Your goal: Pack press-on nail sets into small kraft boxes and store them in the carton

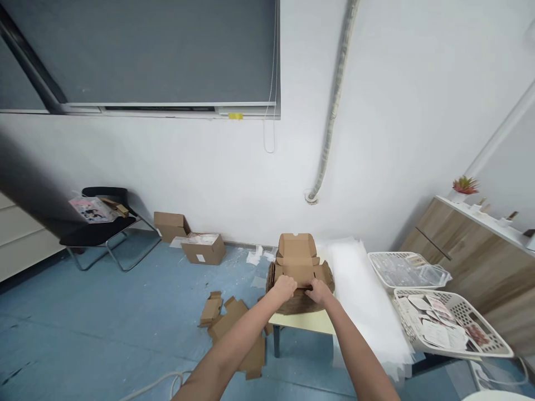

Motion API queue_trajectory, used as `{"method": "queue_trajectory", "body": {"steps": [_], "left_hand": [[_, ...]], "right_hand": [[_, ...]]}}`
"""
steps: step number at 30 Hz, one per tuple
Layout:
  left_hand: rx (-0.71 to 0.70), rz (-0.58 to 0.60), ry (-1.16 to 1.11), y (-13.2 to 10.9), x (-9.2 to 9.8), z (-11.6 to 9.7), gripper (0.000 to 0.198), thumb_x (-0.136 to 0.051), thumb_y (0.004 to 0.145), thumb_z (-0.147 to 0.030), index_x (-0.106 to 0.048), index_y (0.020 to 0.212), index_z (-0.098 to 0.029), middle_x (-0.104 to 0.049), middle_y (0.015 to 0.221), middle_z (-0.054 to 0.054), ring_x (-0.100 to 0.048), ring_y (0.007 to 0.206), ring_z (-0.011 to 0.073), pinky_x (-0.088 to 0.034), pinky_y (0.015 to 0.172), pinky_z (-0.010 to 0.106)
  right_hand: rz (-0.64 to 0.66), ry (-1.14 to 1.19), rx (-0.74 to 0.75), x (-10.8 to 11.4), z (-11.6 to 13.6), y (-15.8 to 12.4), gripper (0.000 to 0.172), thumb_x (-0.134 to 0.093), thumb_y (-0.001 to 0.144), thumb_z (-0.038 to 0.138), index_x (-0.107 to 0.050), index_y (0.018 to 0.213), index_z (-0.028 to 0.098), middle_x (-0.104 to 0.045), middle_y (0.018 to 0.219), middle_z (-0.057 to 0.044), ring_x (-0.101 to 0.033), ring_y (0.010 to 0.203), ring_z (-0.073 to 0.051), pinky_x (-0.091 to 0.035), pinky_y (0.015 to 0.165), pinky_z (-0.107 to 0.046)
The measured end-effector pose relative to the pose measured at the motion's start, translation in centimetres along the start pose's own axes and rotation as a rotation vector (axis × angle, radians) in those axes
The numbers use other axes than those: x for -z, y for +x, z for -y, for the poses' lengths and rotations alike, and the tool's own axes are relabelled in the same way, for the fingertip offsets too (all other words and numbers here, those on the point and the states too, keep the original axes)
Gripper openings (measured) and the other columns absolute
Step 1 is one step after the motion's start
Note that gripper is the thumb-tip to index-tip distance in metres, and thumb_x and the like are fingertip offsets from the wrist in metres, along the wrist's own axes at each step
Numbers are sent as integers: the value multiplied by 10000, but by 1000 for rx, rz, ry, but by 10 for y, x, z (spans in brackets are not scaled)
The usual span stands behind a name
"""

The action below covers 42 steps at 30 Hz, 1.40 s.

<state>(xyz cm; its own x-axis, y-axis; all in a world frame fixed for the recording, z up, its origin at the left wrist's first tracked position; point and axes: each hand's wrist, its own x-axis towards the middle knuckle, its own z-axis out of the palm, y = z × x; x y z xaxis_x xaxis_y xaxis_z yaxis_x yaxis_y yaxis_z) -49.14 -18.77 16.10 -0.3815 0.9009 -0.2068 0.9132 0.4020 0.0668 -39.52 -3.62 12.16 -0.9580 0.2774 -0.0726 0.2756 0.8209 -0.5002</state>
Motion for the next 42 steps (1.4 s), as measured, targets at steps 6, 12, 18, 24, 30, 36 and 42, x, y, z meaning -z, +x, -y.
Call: {"method": "queue_trajectory", "body": {"steps": [6, 12, 18, 24, 30, 36, 42], "left_hand": [[38, -114, -11, -6, 10, 2, 207, -504, 867, -80, -697, 920, -133, -713, 1000, 147, -640, 1059, 255, -439, 955, 392], [39, -219, -25, -14, 50, 2, 220, -461, 894, -142, -668, 970, -142, -699, 976, 124, -657, 965, 249, -486, 855, 365], [85, -498, -30, -28, 63, -23, 393, -557, 816, -132, -603, 1203, -190, -623, 1226, 145, -529, 1215, 307, -385, 1048, 507], [143, -822, 6, -49, 48, -57, 721, -492, 851, -155, -236, 1519, -243, -194, 1600, 119, -91, 1480, 330, -100, 1157, 639], [114, -1127, -132, -52, 58, -83, 682, -491, 907, -222, -209, 1528, -219, -86, 1614, 136, -74, 1475, 358, -63, 1151, 660], [-138, -1144, -227, -38, 61, -160, 649, -454, 926, -194, -206, 1525, -221, -177, 1601, 131, -119, 1478, 318, -114, 1169, 621], [-383, -923, -306, -31, 46, -298, 673, -434, 912, -174, -169, 1530, -204, -161, 1604, 139, -99, 1482, 307, -158, 1167, 606]], "right_hand": [[-73, -314, -16, 4, 15, -1, 253, -544, 737, 67, -656, 942, 163, -686, 1028, -115, -619, 983, -252, -422, 820, -335], [-352, -489, 111, 26, 28, -13, 200, -402, 865, 57, -559, 925, 165, -647, 942, -121, -551, 929, -244, -363, 818, -344], [-376, -514, 108, 47, 29, -24, 246, -325, 898, 38, -521, 931, 183, -635, 840, -79, -542, 792, -217, -380, 680, -301], [-343, -483, 101, 55, 46, -32, 253, -367, 895, 42, -544, 1026, 167, -666, 875, -87, -587, 776, -202, -410, 619, -275], [-636, -306, 234, 109, 43, -64, 452, -359, 903, 51, -493, 1305, 208, -684, 1075, -99, -621, 995, -195, -493, 786, -280], [-948, -254, 62, 176, -11, -168, 384, -352, 966, 139, -544, 1290, 216, -679, 1169, -82, -635, 1056, -193, -501, 901, -313], [-1022, -410, -247, 195, -90, -348, 376, -357, 961, 122, -615, 1220, 209, -694, 1166, -74, -639, 1086, -202, -522, 886, -325]]}}
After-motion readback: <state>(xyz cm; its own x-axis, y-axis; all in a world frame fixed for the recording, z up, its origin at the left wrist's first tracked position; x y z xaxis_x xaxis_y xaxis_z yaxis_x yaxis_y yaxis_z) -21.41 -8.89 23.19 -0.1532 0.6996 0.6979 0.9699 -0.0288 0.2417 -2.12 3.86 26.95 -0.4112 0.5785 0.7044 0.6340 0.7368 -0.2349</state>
